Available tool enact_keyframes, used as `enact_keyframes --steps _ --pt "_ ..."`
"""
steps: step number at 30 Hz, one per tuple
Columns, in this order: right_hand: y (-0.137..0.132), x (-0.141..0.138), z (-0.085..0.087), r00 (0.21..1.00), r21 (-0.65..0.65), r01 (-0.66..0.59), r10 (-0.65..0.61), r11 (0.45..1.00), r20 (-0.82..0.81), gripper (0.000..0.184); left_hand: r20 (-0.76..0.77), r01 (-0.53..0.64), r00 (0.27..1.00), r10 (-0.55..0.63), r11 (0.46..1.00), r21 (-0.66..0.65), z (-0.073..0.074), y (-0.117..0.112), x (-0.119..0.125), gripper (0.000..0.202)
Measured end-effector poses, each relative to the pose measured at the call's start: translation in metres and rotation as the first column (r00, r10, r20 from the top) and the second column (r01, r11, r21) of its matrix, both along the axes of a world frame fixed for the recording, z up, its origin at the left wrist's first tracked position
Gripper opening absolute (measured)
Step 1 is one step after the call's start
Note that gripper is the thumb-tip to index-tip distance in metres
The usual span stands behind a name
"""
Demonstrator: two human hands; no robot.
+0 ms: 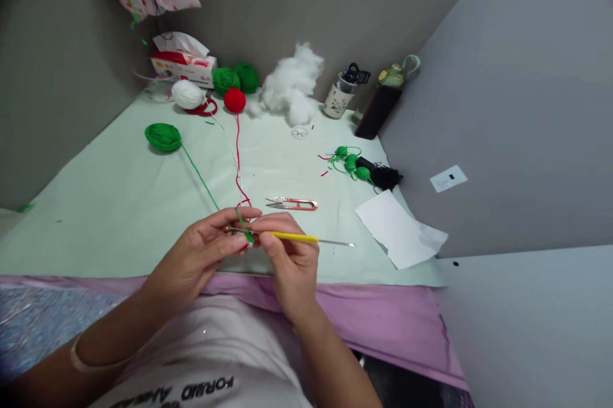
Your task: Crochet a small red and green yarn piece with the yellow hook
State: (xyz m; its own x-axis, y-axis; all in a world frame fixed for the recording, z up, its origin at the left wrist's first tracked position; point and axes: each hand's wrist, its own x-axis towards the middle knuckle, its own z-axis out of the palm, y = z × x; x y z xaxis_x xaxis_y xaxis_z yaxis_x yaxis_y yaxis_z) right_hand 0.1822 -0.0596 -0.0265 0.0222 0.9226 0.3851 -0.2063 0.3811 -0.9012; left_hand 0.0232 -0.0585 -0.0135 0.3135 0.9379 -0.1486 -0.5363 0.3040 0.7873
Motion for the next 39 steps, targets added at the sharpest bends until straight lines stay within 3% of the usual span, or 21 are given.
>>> enact_keyframes --steps 5,9,18,24,29,39 --pt "0.0 0.001 -0.004 0.998 -0.055 -0.007 0.004 0.998 -0.055 0.015 -0.048 -0.033 0.998 0.035 0.999 0.028 -0.002 0.0 -0.001 0.028" --pt "0.0 0.0 -0.001 1.0 -0.021 -0.011 0.011 1.0 -0.012 0.015 -0.013 -0.017 1.0 0.017 0.999 0.027 -0.001 0.001 0.0 0.03" --pt "0.0 -0.002 -0.007 0.989 -0.049 0.149 -0.148 0.988 0.023 0.014 -0.031 -0.041 0.999 0.041 0.999 -0.003 -0.001 0.003 0.005 0.026" --pt "0.001 0.0 -0.002 0.985 -0.051 0.17 -0.168 0.984 0.034 0.015 0.009 -0.043 0.999 0.045 0.992 -0.121 0.001 0.004 0.004 0.021" --pt "-0.003 0.004 0.003 0.968 -0.043 0.25 -0.25 0.967 0.006 0.014 -0.015 -0.093 0.996 0.092 0.987 -0.132 0.001 0.003 0.003 0.017" --pt "-0.009 0.001 0.004 0.981 0.045 0.182 -0.185 0.982 0.065 0.018 -0.034 -0.097 0.995 0.094 0.987 -0.127 0.003 0.002 0.003 0.017"
